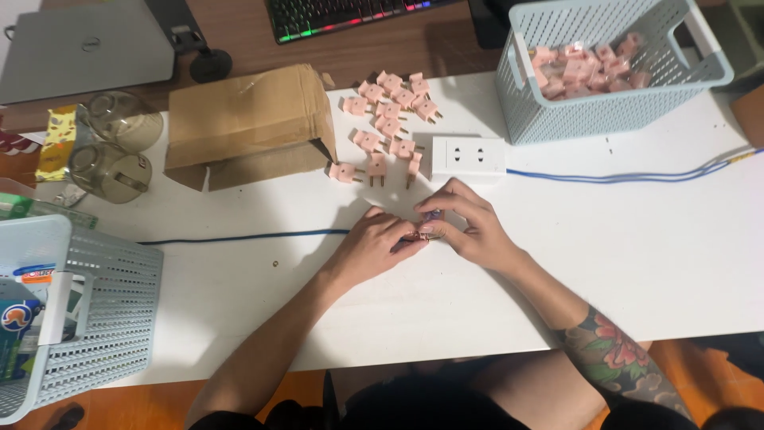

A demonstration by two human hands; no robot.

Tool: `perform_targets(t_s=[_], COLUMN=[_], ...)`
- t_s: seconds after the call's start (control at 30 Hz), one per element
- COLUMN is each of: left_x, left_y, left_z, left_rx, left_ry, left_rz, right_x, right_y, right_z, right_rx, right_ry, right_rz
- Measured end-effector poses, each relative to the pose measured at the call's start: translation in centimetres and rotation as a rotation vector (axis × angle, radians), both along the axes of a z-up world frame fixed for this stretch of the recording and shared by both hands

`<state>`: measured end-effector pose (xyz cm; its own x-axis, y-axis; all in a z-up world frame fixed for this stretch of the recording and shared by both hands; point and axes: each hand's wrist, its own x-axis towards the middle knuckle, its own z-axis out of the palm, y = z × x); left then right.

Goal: Assembling small pink electrical plug components by tightening internal screws with a screwdriver.

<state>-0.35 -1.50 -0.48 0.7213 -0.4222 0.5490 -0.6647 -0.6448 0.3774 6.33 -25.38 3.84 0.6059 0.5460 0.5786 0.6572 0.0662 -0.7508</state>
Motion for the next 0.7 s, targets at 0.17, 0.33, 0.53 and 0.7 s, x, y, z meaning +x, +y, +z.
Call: perform_targets(t_s=[0.17, 0.33, 0.53, 0.7], left_x=[0.0, 0.2, 0.0, 0.2], left_y=[-0.1, 0.1, -0.1, 0.0], left_z=[0.0, -0.2, 0.9, 0.5], left_rx=[0.014, 0.037, 0.043, 0.026], left_ry=[0.029, 0.028, 0.042, 0.032], left_rz=[0.011, 0.018, 0.026, 0.024], right_x=[-0.9, -1.2, -0.9, -1.3], right_y=[0.2, 0.8, 0.4, 0.8], right_z=[0.9, 2.7, 0.6, 1.4], right_rx=[0.003, -0.002, 0.023, 0.013], right_ry=[0.051, 0.010, 0.048, 0.025], right_rz=[-0.006, 0.034, -0.008, 0.023])
